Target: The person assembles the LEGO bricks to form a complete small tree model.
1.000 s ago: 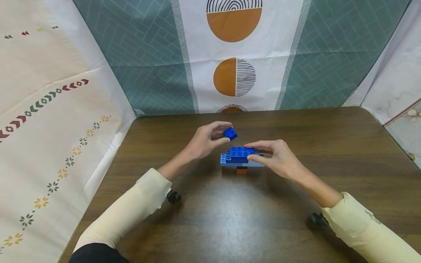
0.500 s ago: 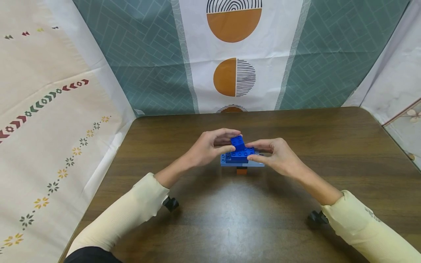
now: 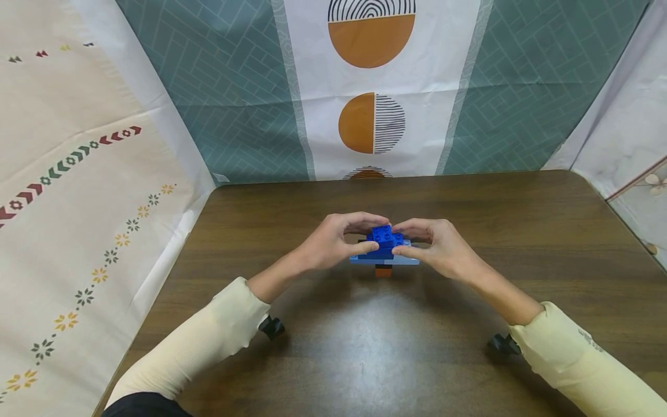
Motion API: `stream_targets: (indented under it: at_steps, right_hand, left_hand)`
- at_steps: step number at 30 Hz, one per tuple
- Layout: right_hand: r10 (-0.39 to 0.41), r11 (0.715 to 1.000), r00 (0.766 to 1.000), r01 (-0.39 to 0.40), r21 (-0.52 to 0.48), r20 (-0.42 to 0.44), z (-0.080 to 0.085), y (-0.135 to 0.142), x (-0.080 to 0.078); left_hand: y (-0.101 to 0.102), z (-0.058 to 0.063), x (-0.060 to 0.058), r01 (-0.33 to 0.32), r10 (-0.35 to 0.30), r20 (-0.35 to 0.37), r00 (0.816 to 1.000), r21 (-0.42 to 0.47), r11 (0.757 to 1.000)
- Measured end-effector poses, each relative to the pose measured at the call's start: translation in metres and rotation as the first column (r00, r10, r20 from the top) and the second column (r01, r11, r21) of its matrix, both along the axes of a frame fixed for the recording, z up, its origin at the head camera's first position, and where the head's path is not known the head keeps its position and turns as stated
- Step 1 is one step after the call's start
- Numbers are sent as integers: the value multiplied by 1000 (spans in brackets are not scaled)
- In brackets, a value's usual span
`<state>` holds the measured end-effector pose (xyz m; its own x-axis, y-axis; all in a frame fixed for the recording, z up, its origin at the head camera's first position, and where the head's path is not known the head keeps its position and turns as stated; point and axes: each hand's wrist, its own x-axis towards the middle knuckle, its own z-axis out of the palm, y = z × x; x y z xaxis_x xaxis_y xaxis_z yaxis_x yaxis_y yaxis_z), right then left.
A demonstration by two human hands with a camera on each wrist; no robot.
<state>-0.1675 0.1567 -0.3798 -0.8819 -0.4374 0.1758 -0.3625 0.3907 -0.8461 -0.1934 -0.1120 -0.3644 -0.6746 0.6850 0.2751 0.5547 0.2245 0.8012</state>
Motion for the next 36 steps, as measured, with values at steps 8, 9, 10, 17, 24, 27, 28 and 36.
stream_targets:
  at_steps: [8,9,10,17,24,27,28,36]
  right_hand:
    - [9,1000,1000,-9,-5,14,-1,0,-2]
    - [9,1000,1000,-9,-5,16,-1,0,-2]
    - [9,1000,1000,-9,-6,17,-1,0,-2]
    - [5,1000,1000,-5,1,16,-1,1,-2]
    - [-3,1000,1000,3,10,14,0,0,-2]
    - [-4,1000,1000,4,18,16,-1,0,-1]
    - [-3,1000,1000,3,21,15,-1,0,-1]
    - [-13,999,1000,13,38,-1,-1,0,-1]
  left_hand:
    - [1,-6,0,-16,16,26,1000,24,1000]
    - [1,-6,0,-18,17,37,999,32,999]
    - [1,-7,0,-20,18,51,999,39,999]
    - [2,-12,-2,-29,22,99,995,67,997]
    - [2,-15,-4,-18,13,82,997,70,997]
    - [3,-16,-4,-9,5,65,998,65,998]
    - [3,-16,-4,-7,3,58,998,64,998]
    - [4,-21,-4,11,-10,-17,1000,82,997]
